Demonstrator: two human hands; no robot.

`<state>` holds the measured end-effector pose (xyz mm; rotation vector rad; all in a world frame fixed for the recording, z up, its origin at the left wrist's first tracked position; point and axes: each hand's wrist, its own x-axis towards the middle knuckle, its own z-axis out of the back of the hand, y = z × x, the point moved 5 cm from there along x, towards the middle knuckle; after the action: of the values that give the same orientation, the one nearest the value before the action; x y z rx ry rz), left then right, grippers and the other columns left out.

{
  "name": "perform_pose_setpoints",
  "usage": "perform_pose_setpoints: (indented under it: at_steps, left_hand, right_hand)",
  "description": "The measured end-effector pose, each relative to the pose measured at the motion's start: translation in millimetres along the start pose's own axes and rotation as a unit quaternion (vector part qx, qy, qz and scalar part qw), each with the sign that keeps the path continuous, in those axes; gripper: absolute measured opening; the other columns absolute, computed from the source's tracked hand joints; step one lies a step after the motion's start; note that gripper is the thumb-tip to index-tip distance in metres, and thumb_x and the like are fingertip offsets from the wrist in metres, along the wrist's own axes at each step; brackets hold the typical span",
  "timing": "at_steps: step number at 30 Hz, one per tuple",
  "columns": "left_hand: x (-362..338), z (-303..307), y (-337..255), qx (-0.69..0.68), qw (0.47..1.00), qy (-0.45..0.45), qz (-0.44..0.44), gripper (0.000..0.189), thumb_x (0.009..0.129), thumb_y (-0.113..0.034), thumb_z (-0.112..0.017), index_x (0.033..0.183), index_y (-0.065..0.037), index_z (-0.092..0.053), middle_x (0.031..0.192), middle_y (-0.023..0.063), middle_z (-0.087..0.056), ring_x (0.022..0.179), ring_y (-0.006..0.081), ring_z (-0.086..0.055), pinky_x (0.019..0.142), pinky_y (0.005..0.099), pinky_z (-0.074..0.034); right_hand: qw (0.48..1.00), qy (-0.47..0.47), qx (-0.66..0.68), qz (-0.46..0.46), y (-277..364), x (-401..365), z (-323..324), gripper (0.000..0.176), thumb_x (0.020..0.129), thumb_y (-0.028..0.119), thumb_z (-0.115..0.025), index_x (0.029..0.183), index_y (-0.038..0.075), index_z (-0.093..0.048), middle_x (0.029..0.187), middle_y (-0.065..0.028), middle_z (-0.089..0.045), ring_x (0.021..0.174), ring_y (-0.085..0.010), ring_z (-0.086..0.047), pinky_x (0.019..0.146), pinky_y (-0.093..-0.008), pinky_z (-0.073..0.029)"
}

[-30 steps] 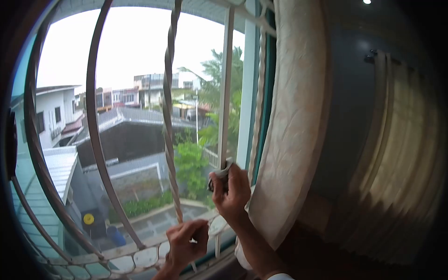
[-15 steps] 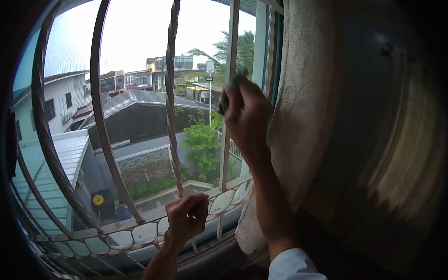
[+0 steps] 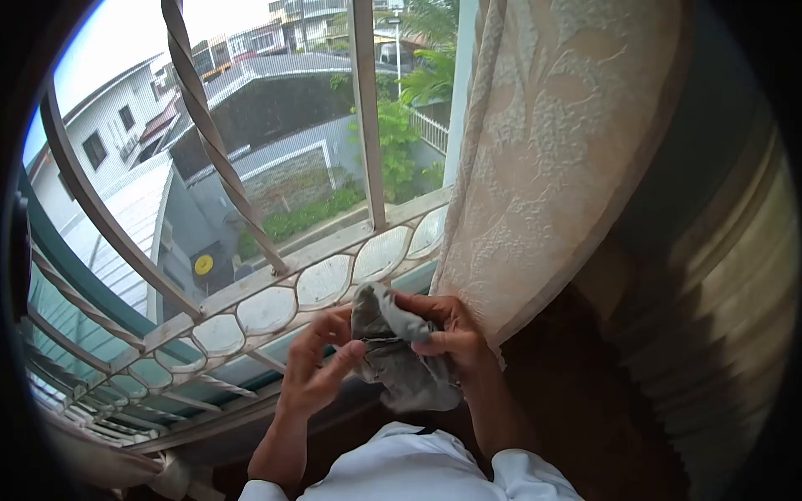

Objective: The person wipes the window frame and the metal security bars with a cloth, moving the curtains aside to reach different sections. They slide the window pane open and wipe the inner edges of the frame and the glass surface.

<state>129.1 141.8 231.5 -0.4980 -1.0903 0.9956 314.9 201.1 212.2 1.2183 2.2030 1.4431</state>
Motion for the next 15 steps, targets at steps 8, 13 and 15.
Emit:
perform_pose_setpoints:
  at_steps: [8,13,15]
  left_hand:
    - [-39.9,-2.2,43.7,-0.335,0.921,0.007,0.201,0.019,0.097,-0.009,-0.064,0.111,0.003,-0.063,0.099,0.0058,-0.066,0.092,0.0084,-0.061,0.082,0.0259,-0.049]
    - [-62.8,27.6,32.4,-0.469,0.855,-0.106,0.194,0.009,0.096,-0.005,-0.063,0.103,0.0,-0.061,0.098,0.0021,-0.066,0.081,0.0046,-0.059,0.07,0.0206,-0.047]
    - [-70.7,24.2,30.1,-0.366,0.891,-0.079,0.256,0.011,0.095,-0.008,-0.064,0.103,-0.001,-0.06,0.103,0.0063,-0.066,0.082,0.0101,-0.059,0.072,0.0273,-0.049]
  right_hand:
    - [0.975,-0.029,-0.22,-0.026,-25.4,7.1,26.9,0.034,0.083,0.0,-0.069,0.117,-0.001,-0.064,0.11,-0.0095,-0.072,0.098,-0.0153,-0.068,0.088,-0.0294,-0.054]
    - [0.843,-0.201,-0.499,0.013,-57.9,-6.1,41.2,0.01,0.097,0.011,-0.069,0.102,0.003,-0.068,0.087,-0.0058,-0.073,0.082,-0.0137,-0.069,0.073,-0.0278,-0.056]
    - [0.954,-0.129,-0.259,-0.076,-100.5,-10.7,41.6,0.025,0.104,0.026,-0.062,0.108,0.002,-0.068,0.096,-0.008,-0.073,0.086,-0.0161,-0.069,0.076,-0.0292,-0.056]
